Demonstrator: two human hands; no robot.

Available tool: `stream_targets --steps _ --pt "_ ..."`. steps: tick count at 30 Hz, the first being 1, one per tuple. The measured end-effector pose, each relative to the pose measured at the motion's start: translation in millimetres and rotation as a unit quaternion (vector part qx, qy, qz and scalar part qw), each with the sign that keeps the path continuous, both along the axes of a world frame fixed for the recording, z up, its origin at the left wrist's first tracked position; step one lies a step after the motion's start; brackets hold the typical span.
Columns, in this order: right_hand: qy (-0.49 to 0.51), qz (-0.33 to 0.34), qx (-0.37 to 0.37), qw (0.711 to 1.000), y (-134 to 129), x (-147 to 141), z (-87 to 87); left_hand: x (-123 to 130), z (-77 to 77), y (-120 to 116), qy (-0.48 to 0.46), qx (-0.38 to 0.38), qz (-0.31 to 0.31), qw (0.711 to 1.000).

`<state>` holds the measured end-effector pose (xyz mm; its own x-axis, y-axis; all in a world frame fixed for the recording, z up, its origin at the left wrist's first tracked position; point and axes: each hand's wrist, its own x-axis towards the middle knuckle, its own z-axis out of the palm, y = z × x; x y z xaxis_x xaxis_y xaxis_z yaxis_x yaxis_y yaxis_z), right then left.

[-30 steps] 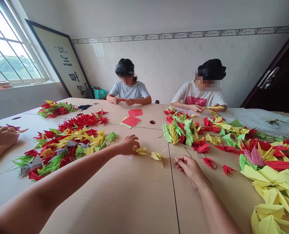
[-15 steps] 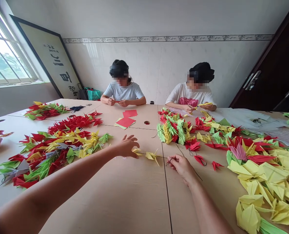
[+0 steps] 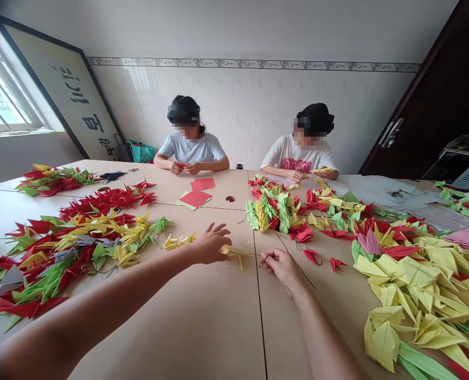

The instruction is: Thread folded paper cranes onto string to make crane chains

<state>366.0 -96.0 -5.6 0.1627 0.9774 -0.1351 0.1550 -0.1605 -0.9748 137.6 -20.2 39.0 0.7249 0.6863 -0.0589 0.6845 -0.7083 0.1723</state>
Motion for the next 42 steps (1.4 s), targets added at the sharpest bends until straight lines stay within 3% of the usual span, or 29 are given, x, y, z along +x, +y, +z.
stream_targets --steps 6,10,13,21,24,26,30,32,34,36,39,42 --pt "0.007 -0.004 0.005 1.000 0 -2 0.9 21 -4.6 -12 -0.106 -0.004 -0.035 0.994" --pt "0.007 -0.008 0.009 1.000 -2 -1 3.5 34 -13.1 -18 -0.084 0.013 -0.041 0.996" --pt "0.014 -0.013 0.021 1.000 -3 -1 6.9 23 -12.4 -17 -0.080 0.022 -0.022 0.996" --pt "0.058 -0.007 0.088 0.994 -14 -19 31.5 -23 14.6 -17 -0.096 -0.018 0.026 0.995" --pt "0.078 -0.015 0.120 0.990 -14 -30 53.5 -35 30.9 -20 -0.113 -0.064 0.035 0.991" --pt "0.108 -0.018 0.142 0.984 -10 -38 74.6 -43 43.3 -22 -0.152 -0.142 0.037 0.977" --pt "0.260 0.017 0.142 0.955 -1 -63 124.6 -54 63.8 -29 -0.303 -0.307 0.003 0.902" --pt "0.314 0.034 0.150 0.937 2 -78 145.6 -57 68.7 -35 -0.386 -0.395 -0.014 0.834" --pt "0.366 0.040 0.173 0.913 2 -94 159.5 -60 69.7 -42 -0.453 -0.488 -0.035 0.746" --pt "0.404 0.044 0.197 0.892 1 -106 165.5 -62 68.4 -48 -0.499 -0.550 -0.061 0.667" --pt "0.435 0.031 0.216 0.873 2 -119 164.4 -66 65.1 -56 -0.533 -0.615 -0.087 0.574" --pt "0.446 0.005 0.201 0.872 3 -124 160.1 -67 63.5 -60 -0.540 -0.653 -0.076 0.525"
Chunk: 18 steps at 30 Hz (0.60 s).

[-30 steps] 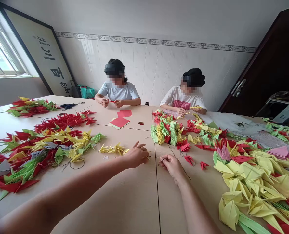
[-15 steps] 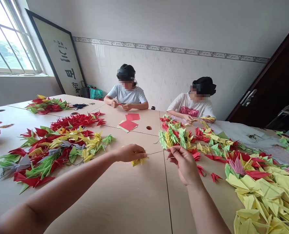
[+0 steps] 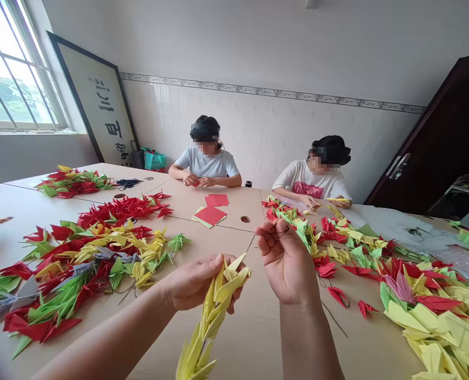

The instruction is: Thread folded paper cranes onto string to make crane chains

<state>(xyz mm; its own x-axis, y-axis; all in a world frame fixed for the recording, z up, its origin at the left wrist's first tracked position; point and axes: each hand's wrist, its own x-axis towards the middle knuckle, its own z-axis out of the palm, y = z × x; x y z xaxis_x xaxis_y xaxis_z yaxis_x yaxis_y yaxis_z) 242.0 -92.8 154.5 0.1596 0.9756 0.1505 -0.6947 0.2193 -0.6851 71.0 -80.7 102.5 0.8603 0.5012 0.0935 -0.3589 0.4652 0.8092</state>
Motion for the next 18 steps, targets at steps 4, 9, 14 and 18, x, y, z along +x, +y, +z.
stream_targets --steps 4,9,14,18 --pt "0.011 -0.005 -0.014 1.000 -2 -2 0.4 3 0.7 -3 0.004 -0.052 -0.010 0.999" --pt "0.018 -0.003 0.024 1.000 -9 -6 7.7 4 2.7 -5 -0.024 -0.066 -0.050 0.996" --pt "-0.022 -0.015 0.052 0.998 -14 -4 8.8 -2 9.6 -6 -0.021 -0.073 -0.060 0.995" --pt "-0.224 -0.038 0.081 0.970 -18 4 2.4 -6 19.2 -10 -0.029 -0.068 -0.010 0.997"
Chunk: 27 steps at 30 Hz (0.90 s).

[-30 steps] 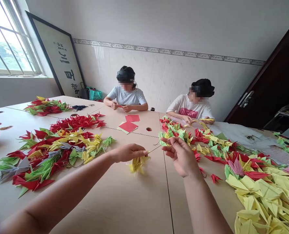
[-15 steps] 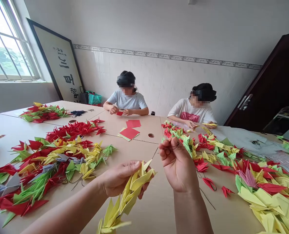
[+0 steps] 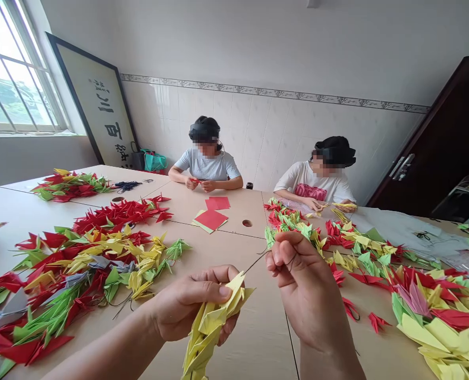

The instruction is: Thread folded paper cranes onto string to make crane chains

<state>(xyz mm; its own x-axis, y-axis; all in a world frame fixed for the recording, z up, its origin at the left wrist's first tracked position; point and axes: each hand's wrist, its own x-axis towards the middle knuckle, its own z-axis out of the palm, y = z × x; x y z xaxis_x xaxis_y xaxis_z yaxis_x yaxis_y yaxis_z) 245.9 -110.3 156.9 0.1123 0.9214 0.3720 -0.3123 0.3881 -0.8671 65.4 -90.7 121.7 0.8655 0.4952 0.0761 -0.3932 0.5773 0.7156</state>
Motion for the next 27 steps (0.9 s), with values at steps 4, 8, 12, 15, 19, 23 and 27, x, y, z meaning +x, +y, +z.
stream_targets --steps 4,8,12,15,19,23,27 --pt "-0.298 -0.048 -0.006 0.953 -7 5 -2.4 -5 9.8 -5 0.006 0.022 0.056 0.998" --pt "-0.474 0.006 0.004 0.881 -14 4 4.1 -11 16.7 -8 0.020 0.063 0.107 0.992" --pt "-0.510 0.049 0.021 0.859 -18 5 9.1 -13 19.0 -7 0.041 0.083 0.126 0.988" --pt "-0.471 0.058 0.039 0.880 -19 5 6.3 -12 19.1 -7 0.068 0.095 0.111 0.987" --pt "-0.440 0.068 0.007 0.896 -13 0 -2.9 -9 19.5 -10 0.086 0.125 0.100 0.983" --pt "-0.441 0.083 -0.034 0.893 -10 -6 -5.3 -8 19.3 -11 0.100 0.160 0.118 0.975" --pt "-0.433 0.093 -0.033 0.896 -12 -8 -0.7 -7 18.7 -11 0.106 0.172 0.125 0.971"
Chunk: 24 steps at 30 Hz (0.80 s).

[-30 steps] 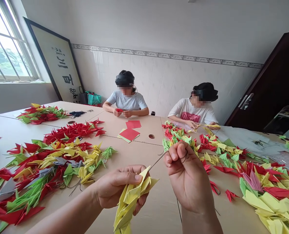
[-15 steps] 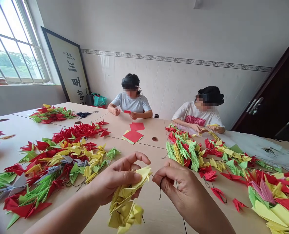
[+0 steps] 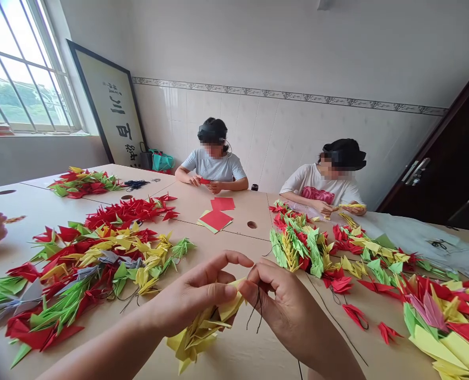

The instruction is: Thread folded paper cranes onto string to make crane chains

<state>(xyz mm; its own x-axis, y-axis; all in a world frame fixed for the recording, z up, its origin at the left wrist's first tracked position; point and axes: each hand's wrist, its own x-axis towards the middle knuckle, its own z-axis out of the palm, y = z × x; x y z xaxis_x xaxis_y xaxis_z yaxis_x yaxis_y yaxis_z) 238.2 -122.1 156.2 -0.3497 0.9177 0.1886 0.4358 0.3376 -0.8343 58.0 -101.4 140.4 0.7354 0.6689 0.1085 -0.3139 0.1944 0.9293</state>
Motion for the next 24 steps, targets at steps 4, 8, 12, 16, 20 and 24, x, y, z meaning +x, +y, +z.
stream_targets --steps 4,8,12,16,20,24 --pt "-0.002 -0.014 0.017 1.000 0 0 2.0 1 -0.3 -2 0.008 -0.008 0.020 1.000" --pt "0.005 0.000 -0.003 1.000 4 -1 0.8 1 -0.4 -3 0.010 0.011 0.040 0.999" --pt "0.003 -0.008 -0.005 1.000 3 -3 3.7 0 -0.5 -3 0.026 0.047 0.040 0.998" --pt "-0.010 -0.048 0.003 0.999 -1 -5 6.6 1 -2.3 -4 0.053 0.098 0.095 0.989" --pt "0.005 -0.093 0.017 0.996 -2 -7 4.3 4 -7.3 -6 0.050 0.173 0.170 0.969" --pt "0.006 -0.113 0.048 0.992 -4 -10 2.1 4 -16.0 -8 0.067 0.306 0.250 0.916"
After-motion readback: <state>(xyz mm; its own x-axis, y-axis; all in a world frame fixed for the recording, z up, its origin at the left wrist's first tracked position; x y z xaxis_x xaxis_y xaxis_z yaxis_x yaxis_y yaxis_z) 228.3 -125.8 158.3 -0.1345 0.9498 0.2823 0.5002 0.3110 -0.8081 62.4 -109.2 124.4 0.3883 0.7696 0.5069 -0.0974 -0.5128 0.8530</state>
